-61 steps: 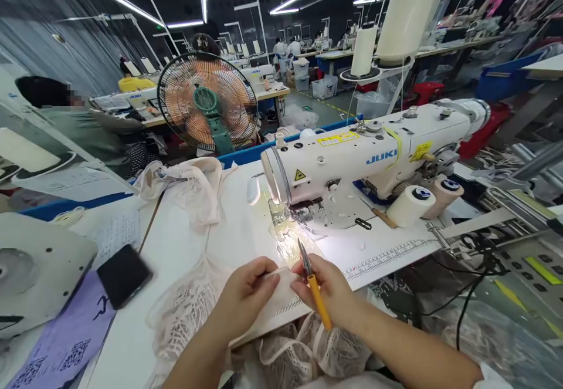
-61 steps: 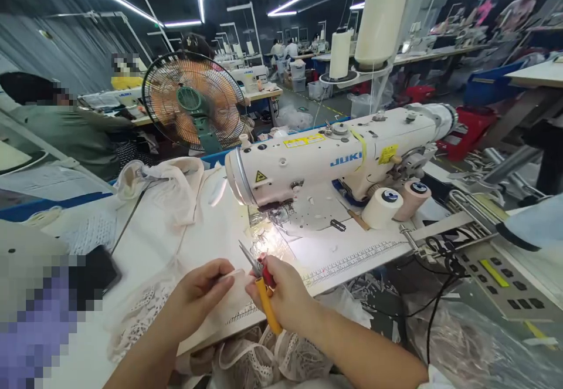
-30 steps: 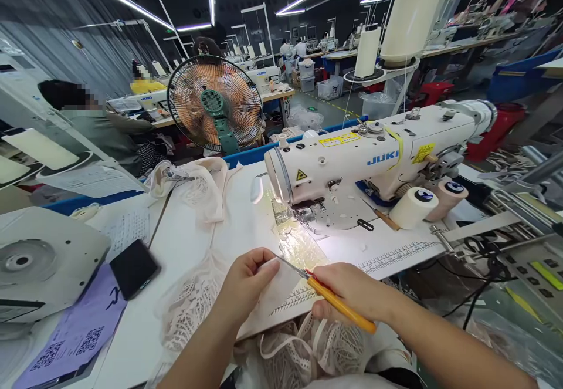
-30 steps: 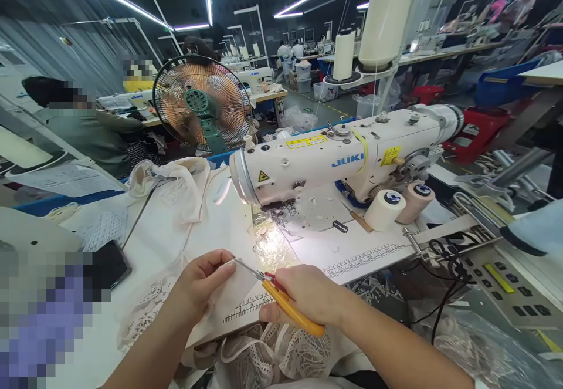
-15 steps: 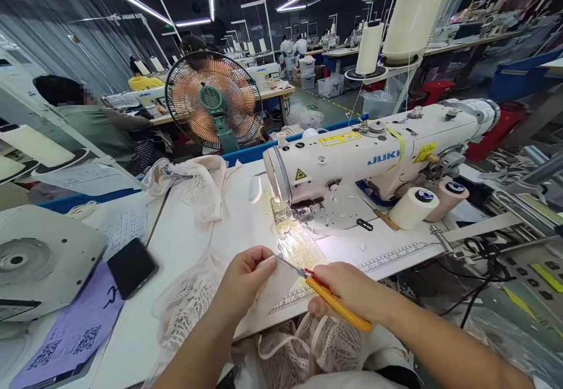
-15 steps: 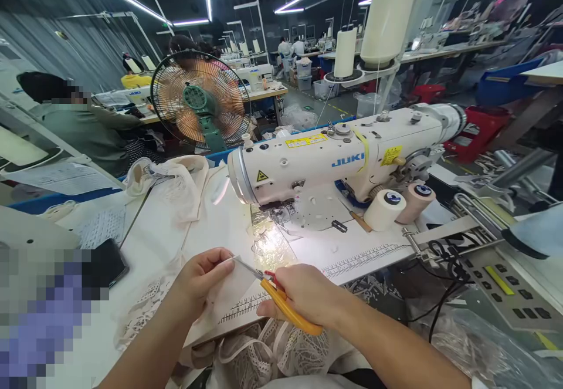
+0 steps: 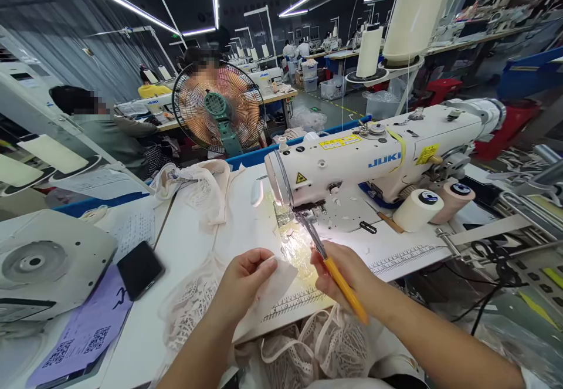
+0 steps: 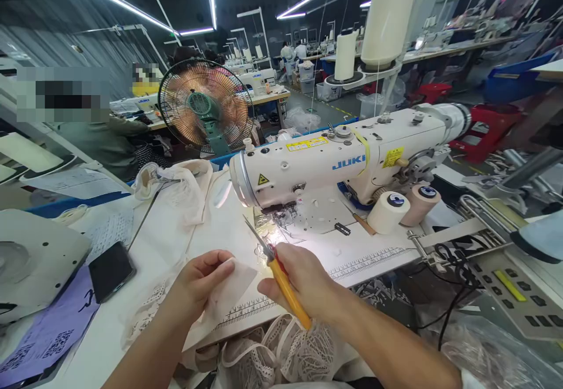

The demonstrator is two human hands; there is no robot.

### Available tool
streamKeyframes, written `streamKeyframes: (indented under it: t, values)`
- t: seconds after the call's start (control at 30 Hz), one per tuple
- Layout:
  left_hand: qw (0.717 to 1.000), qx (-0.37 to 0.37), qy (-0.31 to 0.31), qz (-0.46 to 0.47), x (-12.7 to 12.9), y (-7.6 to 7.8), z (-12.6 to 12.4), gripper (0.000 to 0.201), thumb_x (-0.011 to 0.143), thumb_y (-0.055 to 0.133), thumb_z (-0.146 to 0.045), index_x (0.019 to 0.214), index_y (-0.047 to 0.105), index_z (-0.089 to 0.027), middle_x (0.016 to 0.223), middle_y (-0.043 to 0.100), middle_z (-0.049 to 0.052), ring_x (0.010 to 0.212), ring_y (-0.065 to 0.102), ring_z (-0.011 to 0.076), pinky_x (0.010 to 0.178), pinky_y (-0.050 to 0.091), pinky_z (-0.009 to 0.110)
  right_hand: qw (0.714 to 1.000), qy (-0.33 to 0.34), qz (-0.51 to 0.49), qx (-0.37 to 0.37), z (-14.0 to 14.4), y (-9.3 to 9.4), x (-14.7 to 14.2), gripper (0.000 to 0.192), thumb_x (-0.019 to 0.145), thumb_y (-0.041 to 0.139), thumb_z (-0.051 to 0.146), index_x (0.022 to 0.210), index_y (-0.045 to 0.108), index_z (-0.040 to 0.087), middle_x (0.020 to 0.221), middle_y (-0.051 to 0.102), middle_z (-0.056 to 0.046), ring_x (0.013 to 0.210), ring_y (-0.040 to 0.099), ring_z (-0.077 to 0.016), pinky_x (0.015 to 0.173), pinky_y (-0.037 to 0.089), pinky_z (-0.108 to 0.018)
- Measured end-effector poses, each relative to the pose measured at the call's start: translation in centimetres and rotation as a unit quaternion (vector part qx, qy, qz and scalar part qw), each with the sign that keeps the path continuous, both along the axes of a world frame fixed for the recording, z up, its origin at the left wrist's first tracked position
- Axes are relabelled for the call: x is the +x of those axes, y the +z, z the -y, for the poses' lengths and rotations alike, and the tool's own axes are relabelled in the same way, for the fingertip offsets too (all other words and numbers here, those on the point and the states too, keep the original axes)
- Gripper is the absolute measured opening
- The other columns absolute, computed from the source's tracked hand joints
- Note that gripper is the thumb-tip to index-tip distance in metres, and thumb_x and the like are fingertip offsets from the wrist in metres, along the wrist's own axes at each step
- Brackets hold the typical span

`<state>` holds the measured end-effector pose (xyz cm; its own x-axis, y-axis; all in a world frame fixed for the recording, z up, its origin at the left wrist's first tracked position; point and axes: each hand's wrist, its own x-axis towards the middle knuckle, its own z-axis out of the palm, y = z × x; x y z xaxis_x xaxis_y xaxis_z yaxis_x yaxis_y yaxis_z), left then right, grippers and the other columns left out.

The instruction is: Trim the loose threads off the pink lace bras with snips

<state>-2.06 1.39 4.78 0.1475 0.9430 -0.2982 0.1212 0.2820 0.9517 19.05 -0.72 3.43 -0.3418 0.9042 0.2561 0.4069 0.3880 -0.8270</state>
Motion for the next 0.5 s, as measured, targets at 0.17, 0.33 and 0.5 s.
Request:
streamKeyframes:
  t: [0.17, 0.33, 0.5]
  values:
    - [1.0, 0.019, -0.015, 0.001, 0.0, 0.3, 0.5, 0.031, 0.063, 0.073, -0.045, 0.066, 0.063, -0.016, 0.055, 0.051, -0.003, 0.049, 0.042, 0.0092, 0.047, 0.033, 0.02, 0.999, 0.002, -0.036, 0.041, -0.6, 0.8, -1.6, 0.03, 0.078, 0.052, 0.049, 0.079, 0.044, 0.02, 0.075, 0.052, -0.004, 0.067, 0.048, -0.019, 0.061, 0.04, -0.032]
    - [0.982, 0.112, -0.117, -0.101, 0.5, 0.4, 1.3, 0.02, 0.074, 0.063, -0.035, 0.066, 0.065, -0.016, 0.065, 0.057, 0.001, 0.065, 0.049, 0.0158, 0.062, 0.039, 0.026, 0.999, 0.026, -0.025, -0.034, -0.2, -0.5, -3.0, 0.026, 0.075, 0.057, 0.037, 0.069, 0.037, 0.021, 0.066, 0.045, 0.002, 0.058, 0.04, -0.013, 0.053, 0.032, -0.026]
    - [0.967, 0.11, -0.176, -0.148, 1.3, 0.5, 1.9, 0.02, 0.073, 0.061, -0.034, 0.064, 0.064, -0.016, 0.065, 0.059, 0.004, 0.065, 0.05, 0.0185, 0.061, 0.039, 0.028, 0.985, 0.067, -0.04, -0.152, 0.3, -1.1, -2.7, 0.024, 0.07, 0.059, 0.028, 0.066, 0.037, 0.02, 0.059, 0.038, 0.007, 0.053, 0.033, -0.0088, 0.047, 0.027, -0.021]
